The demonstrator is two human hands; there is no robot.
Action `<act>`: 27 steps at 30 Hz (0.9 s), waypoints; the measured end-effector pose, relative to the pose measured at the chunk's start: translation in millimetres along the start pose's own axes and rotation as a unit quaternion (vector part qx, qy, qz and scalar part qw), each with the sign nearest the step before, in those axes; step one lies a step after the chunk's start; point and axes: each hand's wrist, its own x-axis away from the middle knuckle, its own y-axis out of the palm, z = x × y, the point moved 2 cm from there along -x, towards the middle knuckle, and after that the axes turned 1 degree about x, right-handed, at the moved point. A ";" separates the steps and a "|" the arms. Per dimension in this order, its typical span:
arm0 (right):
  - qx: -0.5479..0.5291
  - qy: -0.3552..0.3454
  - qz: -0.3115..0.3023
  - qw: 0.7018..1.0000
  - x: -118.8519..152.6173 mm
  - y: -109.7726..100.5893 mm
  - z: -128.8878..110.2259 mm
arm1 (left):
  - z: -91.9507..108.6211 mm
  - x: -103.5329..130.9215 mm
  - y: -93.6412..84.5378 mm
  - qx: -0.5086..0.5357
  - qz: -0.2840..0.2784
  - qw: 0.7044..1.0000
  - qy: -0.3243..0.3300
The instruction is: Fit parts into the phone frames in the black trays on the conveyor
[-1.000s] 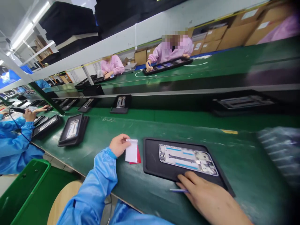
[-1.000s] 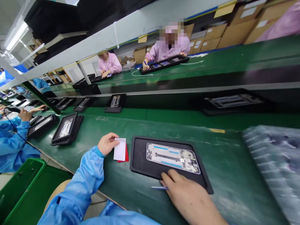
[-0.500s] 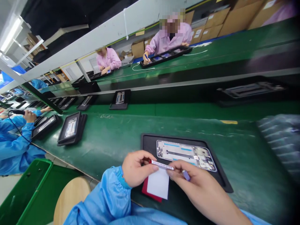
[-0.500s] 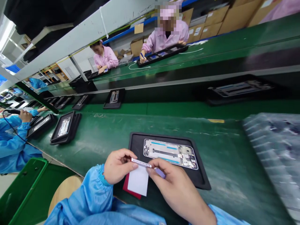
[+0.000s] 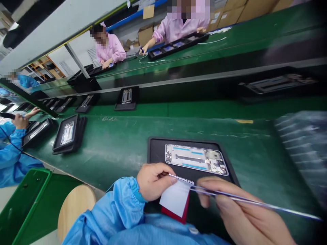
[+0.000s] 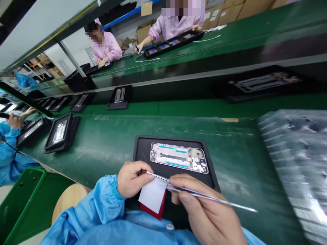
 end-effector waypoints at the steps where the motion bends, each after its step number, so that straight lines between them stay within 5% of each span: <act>1: 0.000 0.008 -0.007 1.000 -2.4 5.6 -4.1 | 0.3 0.7 -0.4 -0.008 0.000 1.000 0.007; 9: 0.032 0.049 -0.011 0.998 -11.6 16.9 -7.8 | 3.4 2.6 -2.3 -0.055 -0.014 0.998 0.038; 27: 0.030 0.013 -0.019 0.999 -8.0 19.1 -9.8 | 7.2 3.8 -0.5 -0.030 -0.021 0.999 0.016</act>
